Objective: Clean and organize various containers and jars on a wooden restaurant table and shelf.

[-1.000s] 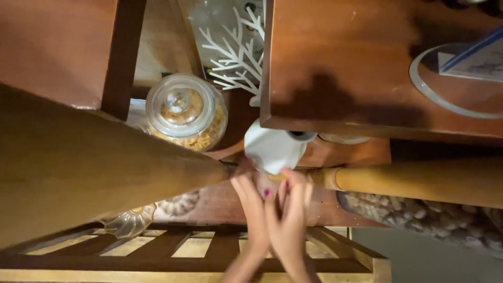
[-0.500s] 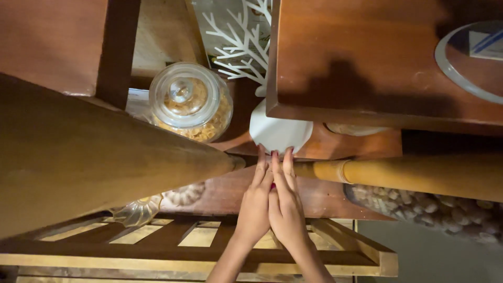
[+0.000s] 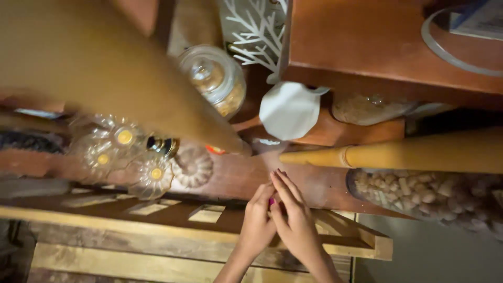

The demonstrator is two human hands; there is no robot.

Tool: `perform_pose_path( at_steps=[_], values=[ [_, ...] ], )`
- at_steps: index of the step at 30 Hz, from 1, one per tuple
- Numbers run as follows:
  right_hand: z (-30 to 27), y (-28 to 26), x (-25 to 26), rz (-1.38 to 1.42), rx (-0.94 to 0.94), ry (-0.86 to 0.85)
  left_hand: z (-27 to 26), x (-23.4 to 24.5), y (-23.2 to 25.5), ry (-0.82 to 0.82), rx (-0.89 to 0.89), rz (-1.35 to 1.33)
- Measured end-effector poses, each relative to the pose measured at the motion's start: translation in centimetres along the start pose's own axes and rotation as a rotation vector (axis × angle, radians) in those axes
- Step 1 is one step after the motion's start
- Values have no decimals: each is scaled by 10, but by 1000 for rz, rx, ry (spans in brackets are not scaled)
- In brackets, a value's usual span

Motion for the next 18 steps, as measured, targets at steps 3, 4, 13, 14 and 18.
perform_pose_path(
  at_steps=[3,4,13,14,18],
  values=[
    [-16,-11,14,30,-38,-30,-10,5,22,2,-15,45],
    [-25,-17,21,23,-40,-50,-14,7,33,19,-1,43],
    [-108,-76,43,46,10,-152,-88,25,94,64,-128,111],
    [-118,-80,43,13,70,-171,-99,27,101,95,-127,107],
    [-157,-96,41,-44,209,-254,-140,36,132,186,-100,91]
  ],
)
Point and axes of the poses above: each hand's wrist, its own z-axis towards the middle knuckle, its own x-axis out of the back of the hand, y = z × x, the point moved 1 cm from there along z, towards the middle knuckle, and after that the axes turned 10 degrees about -x, right-handed, at the moved point
